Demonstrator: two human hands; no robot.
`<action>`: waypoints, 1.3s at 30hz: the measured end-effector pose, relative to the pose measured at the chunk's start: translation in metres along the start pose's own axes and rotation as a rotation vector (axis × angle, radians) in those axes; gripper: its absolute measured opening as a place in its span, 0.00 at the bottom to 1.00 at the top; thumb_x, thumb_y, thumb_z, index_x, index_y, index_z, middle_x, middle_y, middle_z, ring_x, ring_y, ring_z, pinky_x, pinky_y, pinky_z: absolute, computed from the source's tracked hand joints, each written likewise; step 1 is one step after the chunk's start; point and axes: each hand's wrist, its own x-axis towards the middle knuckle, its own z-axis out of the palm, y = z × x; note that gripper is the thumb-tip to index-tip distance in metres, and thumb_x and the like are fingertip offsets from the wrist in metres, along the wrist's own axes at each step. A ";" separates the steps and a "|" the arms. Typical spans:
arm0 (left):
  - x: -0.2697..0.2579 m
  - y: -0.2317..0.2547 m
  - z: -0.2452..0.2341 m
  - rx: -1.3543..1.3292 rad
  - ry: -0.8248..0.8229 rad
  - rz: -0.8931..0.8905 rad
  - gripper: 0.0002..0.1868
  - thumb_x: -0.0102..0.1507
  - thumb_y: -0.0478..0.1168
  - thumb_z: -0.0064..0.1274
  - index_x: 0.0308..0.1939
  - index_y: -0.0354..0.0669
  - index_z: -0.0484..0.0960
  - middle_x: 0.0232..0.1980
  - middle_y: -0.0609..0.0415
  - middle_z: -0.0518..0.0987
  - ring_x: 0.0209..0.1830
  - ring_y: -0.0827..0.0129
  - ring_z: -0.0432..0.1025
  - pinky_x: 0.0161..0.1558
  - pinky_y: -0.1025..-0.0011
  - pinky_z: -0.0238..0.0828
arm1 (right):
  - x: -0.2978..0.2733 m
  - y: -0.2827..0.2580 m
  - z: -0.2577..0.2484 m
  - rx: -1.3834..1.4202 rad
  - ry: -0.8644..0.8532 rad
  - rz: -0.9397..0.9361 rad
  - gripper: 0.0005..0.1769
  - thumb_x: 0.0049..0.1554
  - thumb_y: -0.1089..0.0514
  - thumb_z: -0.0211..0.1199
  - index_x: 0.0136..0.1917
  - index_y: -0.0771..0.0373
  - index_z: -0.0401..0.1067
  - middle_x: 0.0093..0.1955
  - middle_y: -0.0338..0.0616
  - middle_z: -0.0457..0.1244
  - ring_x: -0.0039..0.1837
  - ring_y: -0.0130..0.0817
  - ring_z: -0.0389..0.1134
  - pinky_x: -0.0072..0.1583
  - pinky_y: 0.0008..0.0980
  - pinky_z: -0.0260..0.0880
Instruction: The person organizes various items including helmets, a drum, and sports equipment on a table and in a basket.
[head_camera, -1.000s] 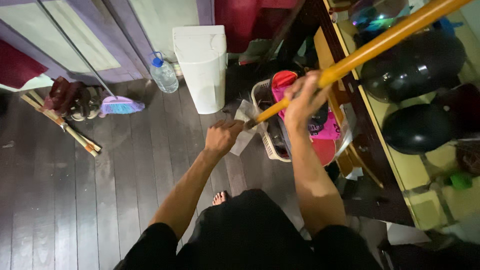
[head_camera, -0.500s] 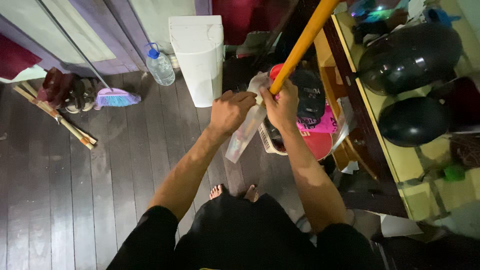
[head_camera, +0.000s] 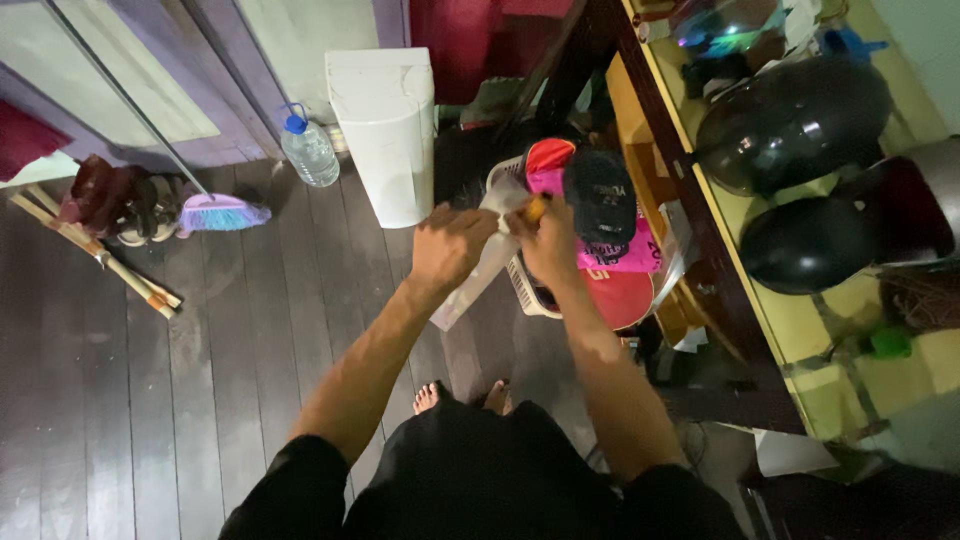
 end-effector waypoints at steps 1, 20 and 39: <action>-0.001 -0.001 0.001 -0.012 -0.019 -0.007 0.05 0.59 0.38 0.60 0.39 0.52 0.83 0.43 0.66 0.84 0.33 0.69 0.76 0.43 0.65 0.77 | -0.003 -0.001 0.003 0.031 0.006 0.017 0.10 0.57 0.60 0.71 0.44 0.67 0.74 0.36 0.45 0.68 0.36 0.39 0.71 0.40 0.36 0.69; 0.043 0.009 -0.027 -0.126 0.016 0.105 0.06 0.55 0.37 0.61 0.36 0.50 0.86 0.44 0.64 0.84 0.43 0.66 0.75 0.51 0.63 0.75 | -0.054 0.028 0.023 0.113 -0.168 0.069 0.08 0.57 0.54 0.70 0.43 0.58 0.74 0.42 0.41 0.68 0.45 0.35 0.72 0.56 0.39 0.72; -0.032 -0.043 0.059 -0.549 -0.395 -0.502 0.40 0.67 0.72 0.41 0.64 0.41 0.71 0.52 0.37 0.82 0.54 0.38 0.75 0.51 0.49 0.72 | 0.019 0.004 -0.049 0.678 0.102 0.549 0.21 0.64 0.54 0.65 0.68 0.58 0.63 0.54 0.39 0.66 0.50 0.31 0.70 0.48 0.38 0.76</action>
